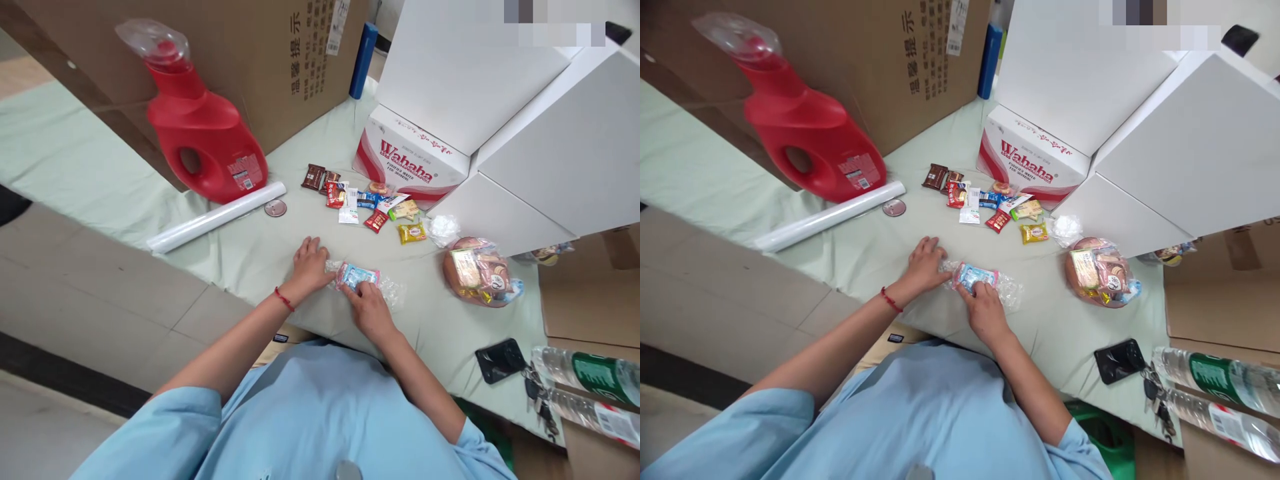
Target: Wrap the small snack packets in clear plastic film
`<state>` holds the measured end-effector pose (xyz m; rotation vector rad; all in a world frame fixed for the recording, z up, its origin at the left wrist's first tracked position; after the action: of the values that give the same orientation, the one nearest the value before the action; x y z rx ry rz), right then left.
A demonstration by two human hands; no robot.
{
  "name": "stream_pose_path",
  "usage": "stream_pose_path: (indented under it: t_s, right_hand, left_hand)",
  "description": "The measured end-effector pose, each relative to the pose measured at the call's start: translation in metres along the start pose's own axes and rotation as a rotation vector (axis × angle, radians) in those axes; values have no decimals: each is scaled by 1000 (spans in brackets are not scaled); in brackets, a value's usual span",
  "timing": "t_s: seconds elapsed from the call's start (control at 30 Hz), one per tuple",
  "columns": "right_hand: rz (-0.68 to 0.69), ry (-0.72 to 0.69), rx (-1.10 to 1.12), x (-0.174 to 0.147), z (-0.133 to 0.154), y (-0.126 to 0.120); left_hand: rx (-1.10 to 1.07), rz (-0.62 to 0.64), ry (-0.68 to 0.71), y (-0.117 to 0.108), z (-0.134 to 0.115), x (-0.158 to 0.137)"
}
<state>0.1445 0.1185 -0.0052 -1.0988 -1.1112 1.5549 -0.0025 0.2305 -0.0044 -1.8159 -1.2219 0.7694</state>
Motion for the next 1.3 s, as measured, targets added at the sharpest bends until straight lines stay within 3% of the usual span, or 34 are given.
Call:
stream_pose_path:
  t_s: [0.1,0.2,0.4,0.47,0.57,0.67,0.8,0.9,1.1,1.2,1.3]
  right_hand:
    - [-13,-12,29,-8,1,-3]
    - [-31,-32,71,-13,1,-5]
    - [-37,-13,132,-11,1,-6]
    - [-34,-24,225,-11,-3,-12]
    - [20,-78,466,-14,-14,-24]
    - [-87,106,593,-16,-56,-41]
    - [-393,434,360,-25,-111,-52]
    - [-359,470,233,-26,-121,-37]
    - [-217,511,481,-21,-123,-40]
    - [-145,469,549,4,-100,-55]
    - [-48,417,381,41,-62,-58]
  left_hand:
    - [-27,40,37,-1,-4,-9]
    - [-189,58,15,-5,-13,-13]
    - [-518,83,15,19,-67,-17]
    - [-433,86,84,27,-84,-21]
    - [-207,74,295,33,-107,-34]
    - [-28,68,417,39,-117,-48]
    - [117,54,470,44,-125,-60]
    - [161,53,490,47,-127,-64]
    - [180,96,543,57,-123,-69]
    - [210,82,579,62,-125,-72]
    - [219,67,615,66,-128,-74]
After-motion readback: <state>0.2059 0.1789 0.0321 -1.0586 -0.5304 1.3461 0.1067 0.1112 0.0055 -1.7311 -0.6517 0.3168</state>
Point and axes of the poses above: each hand's wrist, its own x-axis towards the middle knuckle, its own y-axis out of the palm, z = x × y, the point moved 9 cm from there along x, towards the middle knuckle, and after that the axes turned 9 degrees about y, right-handed, at the moved point
